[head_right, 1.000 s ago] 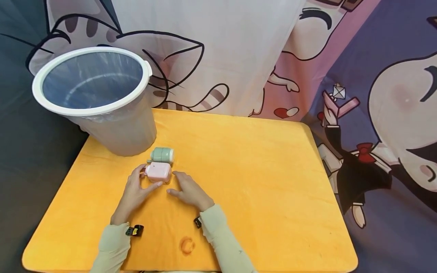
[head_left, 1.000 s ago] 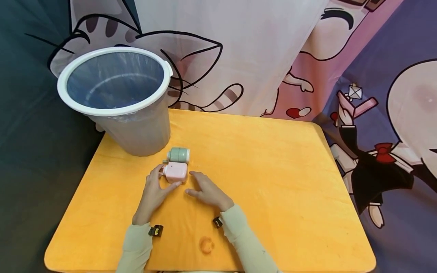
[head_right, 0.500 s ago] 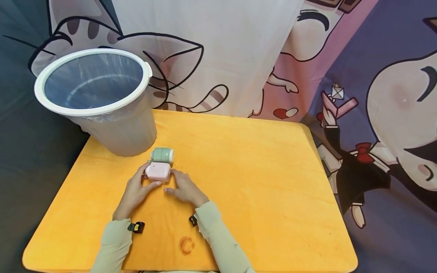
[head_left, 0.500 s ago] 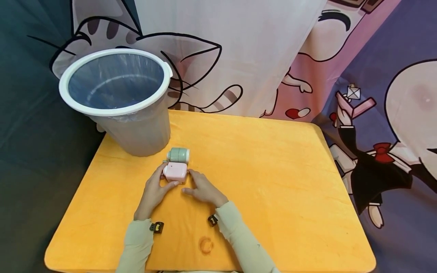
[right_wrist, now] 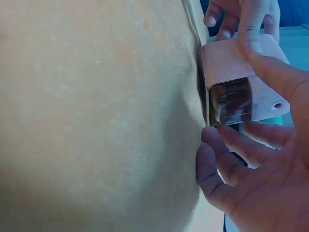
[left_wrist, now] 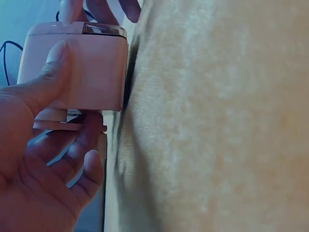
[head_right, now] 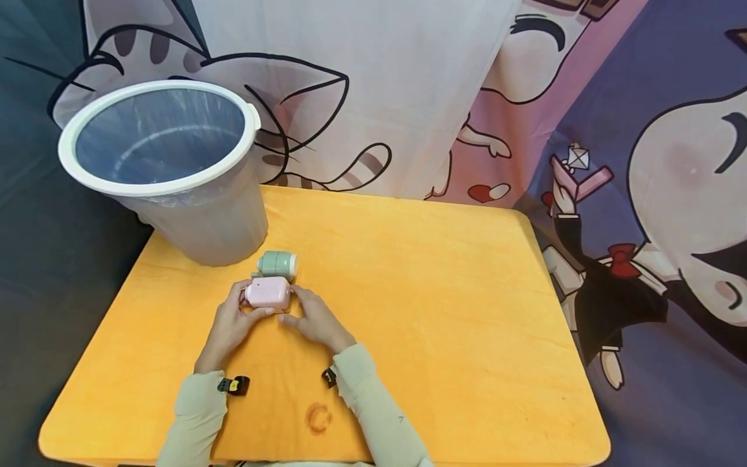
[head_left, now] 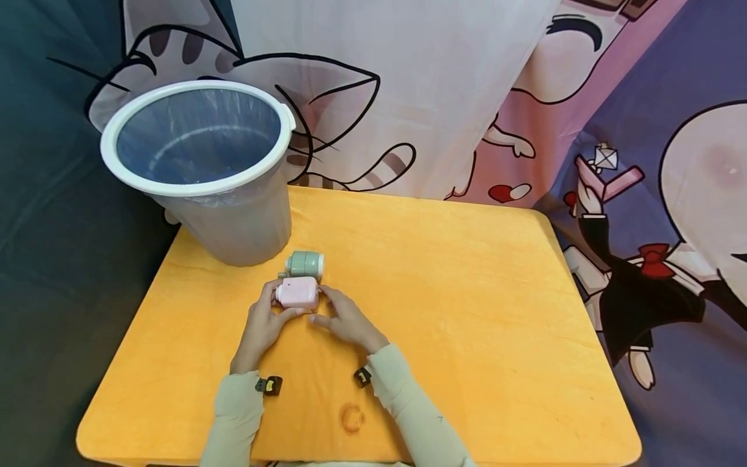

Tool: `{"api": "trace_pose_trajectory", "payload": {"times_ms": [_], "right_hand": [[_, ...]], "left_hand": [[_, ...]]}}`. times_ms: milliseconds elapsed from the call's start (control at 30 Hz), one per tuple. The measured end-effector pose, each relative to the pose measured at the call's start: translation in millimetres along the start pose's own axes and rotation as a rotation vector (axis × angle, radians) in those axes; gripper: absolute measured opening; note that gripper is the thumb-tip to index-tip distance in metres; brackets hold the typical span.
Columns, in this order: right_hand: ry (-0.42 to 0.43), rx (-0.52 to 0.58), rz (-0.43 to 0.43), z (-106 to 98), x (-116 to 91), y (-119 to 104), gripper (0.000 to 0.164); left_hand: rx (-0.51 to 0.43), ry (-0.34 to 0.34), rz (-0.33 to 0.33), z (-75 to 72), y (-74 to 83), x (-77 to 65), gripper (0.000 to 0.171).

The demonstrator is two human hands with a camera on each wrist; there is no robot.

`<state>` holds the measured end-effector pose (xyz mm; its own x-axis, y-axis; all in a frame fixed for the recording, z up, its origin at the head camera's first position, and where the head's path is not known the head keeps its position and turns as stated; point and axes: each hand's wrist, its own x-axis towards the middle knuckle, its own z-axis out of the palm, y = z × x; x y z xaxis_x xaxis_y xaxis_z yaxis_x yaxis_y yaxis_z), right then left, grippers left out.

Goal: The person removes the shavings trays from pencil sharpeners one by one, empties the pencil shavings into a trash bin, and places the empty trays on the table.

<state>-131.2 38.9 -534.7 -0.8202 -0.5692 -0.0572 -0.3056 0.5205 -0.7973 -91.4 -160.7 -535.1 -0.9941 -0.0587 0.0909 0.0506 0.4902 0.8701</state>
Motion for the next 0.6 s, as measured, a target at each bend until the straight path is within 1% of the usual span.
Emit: {"api": "trace_pose_trajectory", "payload": {"times_ms": [167,367,467,600], "right_hand": [[0.007,0.036,0.004,-0.8,-2.1,0.6,0.073],[0.054,0.066,-0.062,1.0,-1.0,3.5,0.071],[0.064,0.054,-0.075,1.1,0.1,4.2,0.069],[0.071,-0.027,-0.058,1.8,1.6,5.1,0.069]], "left_hand": [[0.008,-0.001,0.026,-3.0,7.2,-0.6,0.065],[0.019,-0.047,0.016,-6.0,12.5,-0.3,0.065],[0.013,-0.06,0.019,-6.2,11.7,-0.1,0.064],[0.018,-0.071,0.052,-6.1,8.3,0.1,0.062]]}}
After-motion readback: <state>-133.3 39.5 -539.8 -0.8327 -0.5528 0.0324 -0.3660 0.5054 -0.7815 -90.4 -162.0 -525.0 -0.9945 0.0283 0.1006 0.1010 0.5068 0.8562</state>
